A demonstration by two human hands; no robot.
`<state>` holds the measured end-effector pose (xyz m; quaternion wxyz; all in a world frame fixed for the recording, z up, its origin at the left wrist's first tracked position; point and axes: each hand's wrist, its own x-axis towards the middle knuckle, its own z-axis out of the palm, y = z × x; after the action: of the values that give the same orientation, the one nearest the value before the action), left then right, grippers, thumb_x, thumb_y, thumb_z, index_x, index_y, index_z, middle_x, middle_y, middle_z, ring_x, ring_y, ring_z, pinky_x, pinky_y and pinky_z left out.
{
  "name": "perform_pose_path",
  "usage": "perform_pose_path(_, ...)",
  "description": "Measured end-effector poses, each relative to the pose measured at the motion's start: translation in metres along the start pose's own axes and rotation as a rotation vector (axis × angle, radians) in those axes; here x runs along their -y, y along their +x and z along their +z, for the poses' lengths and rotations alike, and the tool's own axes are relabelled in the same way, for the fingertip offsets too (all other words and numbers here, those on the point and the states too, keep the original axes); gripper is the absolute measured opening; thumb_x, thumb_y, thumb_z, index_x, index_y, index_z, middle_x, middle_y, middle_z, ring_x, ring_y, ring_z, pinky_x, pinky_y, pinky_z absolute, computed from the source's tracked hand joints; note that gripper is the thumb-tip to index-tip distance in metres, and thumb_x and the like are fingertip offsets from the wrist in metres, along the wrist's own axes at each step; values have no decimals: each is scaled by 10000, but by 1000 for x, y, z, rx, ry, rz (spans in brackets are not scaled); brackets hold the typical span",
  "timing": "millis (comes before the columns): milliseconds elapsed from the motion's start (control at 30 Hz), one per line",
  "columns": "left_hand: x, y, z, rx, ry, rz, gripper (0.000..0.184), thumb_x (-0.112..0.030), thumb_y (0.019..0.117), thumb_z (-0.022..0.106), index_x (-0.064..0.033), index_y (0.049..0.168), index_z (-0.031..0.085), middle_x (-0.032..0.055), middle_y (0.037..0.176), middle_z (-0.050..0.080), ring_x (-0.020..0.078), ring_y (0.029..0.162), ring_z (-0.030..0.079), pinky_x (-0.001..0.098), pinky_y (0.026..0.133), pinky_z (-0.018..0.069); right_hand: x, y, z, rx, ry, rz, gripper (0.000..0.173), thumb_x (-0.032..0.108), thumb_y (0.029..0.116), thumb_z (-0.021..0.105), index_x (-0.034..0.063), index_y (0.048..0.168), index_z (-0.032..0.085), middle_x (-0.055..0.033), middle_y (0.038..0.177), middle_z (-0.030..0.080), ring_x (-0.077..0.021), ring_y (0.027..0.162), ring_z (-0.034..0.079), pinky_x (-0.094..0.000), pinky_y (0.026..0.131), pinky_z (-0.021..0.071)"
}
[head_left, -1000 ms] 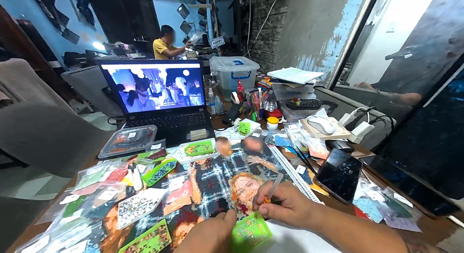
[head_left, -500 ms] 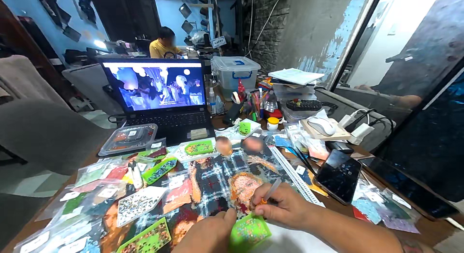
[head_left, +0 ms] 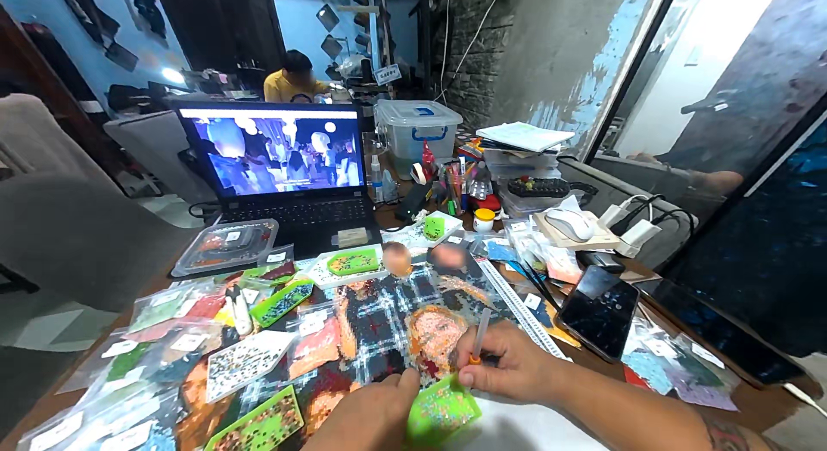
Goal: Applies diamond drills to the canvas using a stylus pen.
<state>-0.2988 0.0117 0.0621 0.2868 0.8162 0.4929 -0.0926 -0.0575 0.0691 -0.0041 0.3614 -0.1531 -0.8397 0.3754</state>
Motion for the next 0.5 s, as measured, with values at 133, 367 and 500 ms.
perform_pose_path(133,1,0,1,-7,4,10,605,-433,948,722,47,1275,549,279,1166,648,454,1046,672,603,873,533,1,0,0,6,7,4,272,253,1041,605,-8,968,625,-27,755,603,32,664,521,-115,618,425)
perform_pose_path(367,1,0,1,-7,5,10,609,-436,948,722,42,1281,546,272,1163,651,448,1048,672,598,879,532,2,1,4,5,13,-18,278,264,1042,608,-11,1000,620,-38,772,616,25,681,538,-117,635,438)
perform_pose_path(500,2,1,1,-8,2,17,606,-434,953,715,44,1285,544,276,1169,645,449,1044,671,597,876,534,4,1,10,-12,-3,-18,280,261,1047,596,-17,1016,619,-64,804,639,2,703,567,-134,653,464)
